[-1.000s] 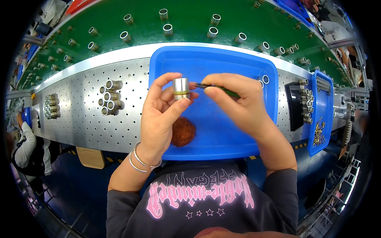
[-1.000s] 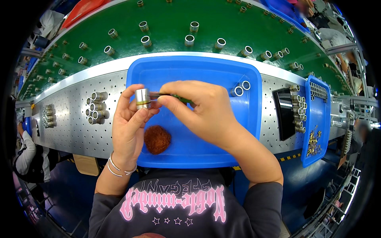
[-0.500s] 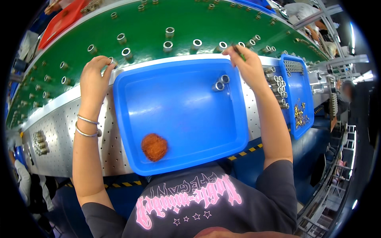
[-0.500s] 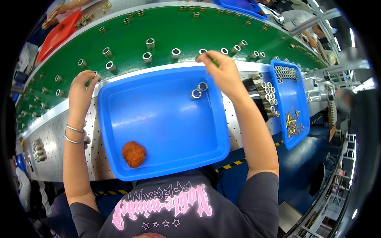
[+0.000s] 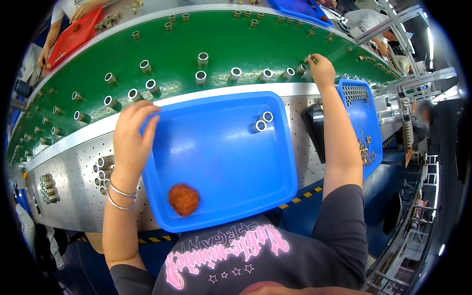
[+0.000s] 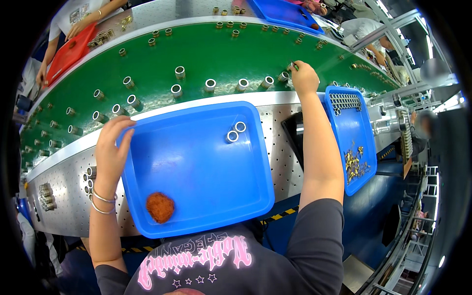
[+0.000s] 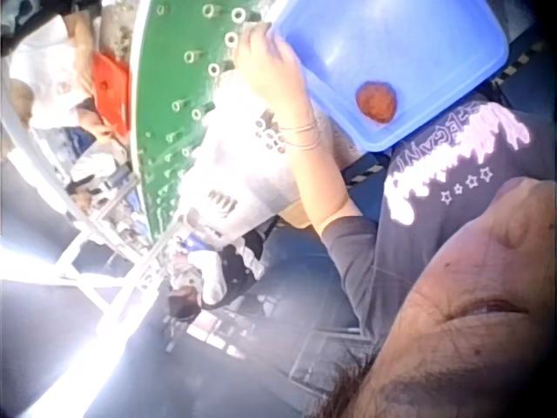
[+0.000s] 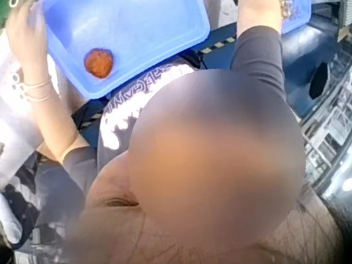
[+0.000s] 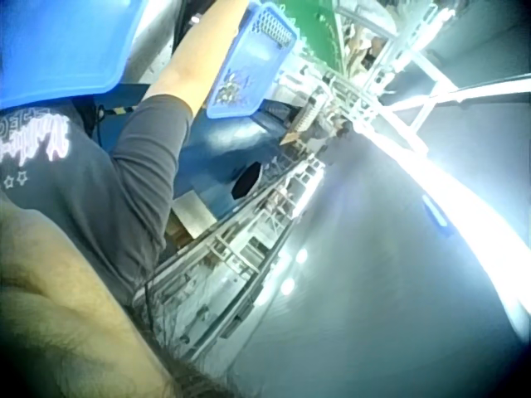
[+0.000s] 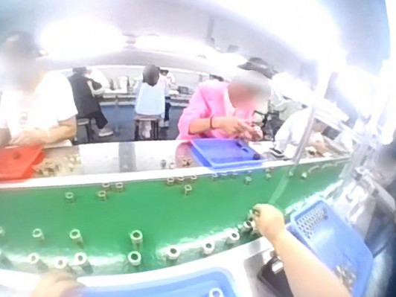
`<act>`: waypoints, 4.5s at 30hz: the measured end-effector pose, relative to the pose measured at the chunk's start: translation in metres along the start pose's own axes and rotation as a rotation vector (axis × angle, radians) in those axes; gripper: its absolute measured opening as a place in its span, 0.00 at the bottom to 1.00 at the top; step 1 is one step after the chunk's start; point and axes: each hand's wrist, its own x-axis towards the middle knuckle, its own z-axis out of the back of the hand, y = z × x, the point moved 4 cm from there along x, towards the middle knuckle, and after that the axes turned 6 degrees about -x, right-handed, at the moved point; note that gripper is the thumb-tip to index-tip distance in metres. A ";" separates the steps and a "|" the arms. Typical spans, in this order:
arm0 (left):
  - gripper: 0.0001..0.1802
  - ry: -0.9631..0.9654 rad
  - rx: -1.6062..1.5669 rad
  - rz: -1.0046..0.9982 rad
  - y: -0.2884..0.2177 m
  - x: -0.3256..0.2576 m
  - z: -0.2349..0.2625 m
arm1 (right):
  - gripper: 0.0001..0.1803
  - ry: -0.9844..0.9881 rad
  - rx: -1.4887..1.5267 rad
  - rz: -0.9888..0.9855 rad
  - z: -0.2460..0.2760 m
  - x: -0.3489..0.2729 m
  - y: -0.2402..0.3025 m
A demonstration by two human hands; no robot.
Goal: The person uses pliers to manipulate small metal rings onto cylindrical metal components. They repeatedly pick up a component, adjust the ring with the tool, and place the finished unit onto a green conveyor belt.
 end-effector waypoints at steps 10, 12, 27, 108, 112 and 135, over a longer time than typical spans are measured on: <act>0.12 0.142 -0.524 0.156 -0.057 -0.024 -0.010 | 0.08 0.705 1.136 0.121 0.091 -0.128 0.188; 0.16 0.121 -0.629 0.198 -0.063 -0.033 -0.015 | 0.07 0.822 1.224 0.143 0.109 -0.156 0.217; 0.22 0.073 -0.774 0.392 -0.055 -0.087 -0.009 | 0.06 0.297 0.665 0.759 0.152 -0.222 0.280; 0.26 0.061 -1.404 0.689 -0.044 -0.100 -0.005 | 0.06 0.788 1.886 -0.185 0.111 -0.191 0.260; 0.25 0.012 -1.398 0.742 -0.037 -0.099 -0.008 | 0.06 0.704 1.951 0.027 0.132 -0.191 0.259; 0.24 -0.164 -1.483 0.840 -0.029 -0.102 -0.008 | 0.14 0.462 0.892 0.610 0.129 -0.210 0.289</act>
